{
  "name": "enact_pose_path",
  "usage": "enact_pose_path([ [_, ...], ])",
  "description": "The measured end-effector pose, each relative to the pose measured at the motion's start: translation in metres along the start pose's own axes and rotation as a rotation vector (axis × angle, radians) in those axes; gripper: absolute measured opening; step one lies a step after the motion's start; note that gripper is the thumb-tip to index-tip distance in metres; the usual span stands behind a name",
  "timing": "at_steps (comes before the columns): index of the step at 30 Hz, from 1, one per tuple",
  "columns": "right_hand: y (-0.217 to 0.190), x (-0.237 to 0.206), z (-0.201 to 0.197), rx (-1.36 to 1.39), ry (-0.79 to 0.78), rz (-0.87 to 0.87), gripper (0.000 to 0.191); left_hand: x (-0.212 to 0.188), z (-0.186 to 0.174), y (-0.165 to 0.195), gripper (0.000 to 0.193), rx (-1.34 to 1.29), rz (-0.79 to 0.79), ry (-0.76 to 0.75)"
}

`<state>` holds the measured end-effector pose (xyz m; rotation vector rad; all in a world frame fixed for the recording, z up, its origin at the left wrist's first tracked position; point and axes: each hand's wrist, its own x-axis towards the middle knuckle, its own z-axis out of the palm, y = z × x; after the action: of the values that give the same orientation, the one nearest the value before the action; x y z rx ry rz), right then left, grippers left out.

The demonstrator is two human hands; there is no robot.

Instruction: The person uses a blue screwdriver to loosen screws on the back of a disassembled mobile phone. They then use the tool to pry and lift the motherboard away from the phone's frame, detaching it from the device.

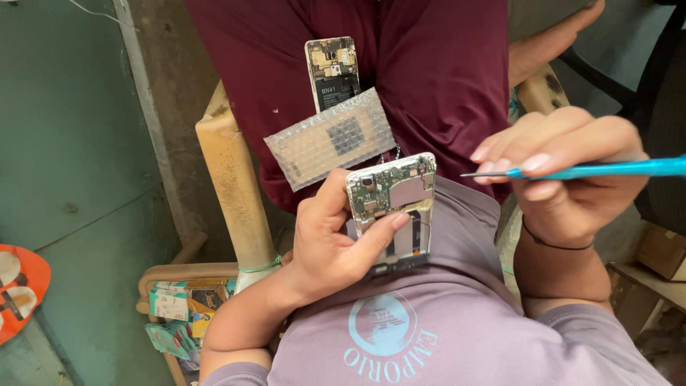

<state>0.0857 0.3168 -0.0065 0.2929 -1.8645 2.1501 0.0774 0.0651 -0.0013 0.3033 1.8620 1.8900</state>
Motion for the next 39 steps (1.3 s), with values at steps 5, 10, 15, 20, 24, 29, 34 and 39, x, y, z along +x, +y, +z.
enact_pose_path([
  [5,-0.006,0.008,0.011,0.018,-0.078,0.027,0.023,-0.003,-0.002,0.005,0.03,-0.085,-0.012,-0.062],
  [10,-0.008,0.013,0.019,0.011,-0.097,0.016,0.022,-0.004,-0.007,0.01,0.032,-0.136,-0.087,-0.111],
  [15,-0.006,0.015,0.023,-0.026,-0.099,-0.041,0.021,-0.004,-0.007,0.01,0.034,-0.169,-0.048,-0.121],
  [20,-0.006,0.014,0.023,-0.07,-0.09,-0.074,0.022,-0.005,-0.005,0.008,0.033,-0.172,-0.057,-0.121],
  [24,-0.007,0.014,0.025,-0.09,-0.095,-0.079,0.022,-0.005,-0.005,0.008,0.033,-0.18,-0.049,-0.117],
  [29,-0.006,0.017,0.025,-0.14,-0.123,-0.11,0.023,-0.005,-0.003,0.007,0.035,-0.187,-0.037,-0.115],
  [34,-0.005,0.017,0.026,-0.145,-0.126,-0.114,0.023,-0.006,-0.005,0.007,0.036,-0.177,-0.039,-0.117],
  [39,-0.007,0.015,0.027,-0.144,-0.1,-0.095,0.023,-0.005,-0.005,0.007,0.034,-0.168,-0.053,-0.127],
])
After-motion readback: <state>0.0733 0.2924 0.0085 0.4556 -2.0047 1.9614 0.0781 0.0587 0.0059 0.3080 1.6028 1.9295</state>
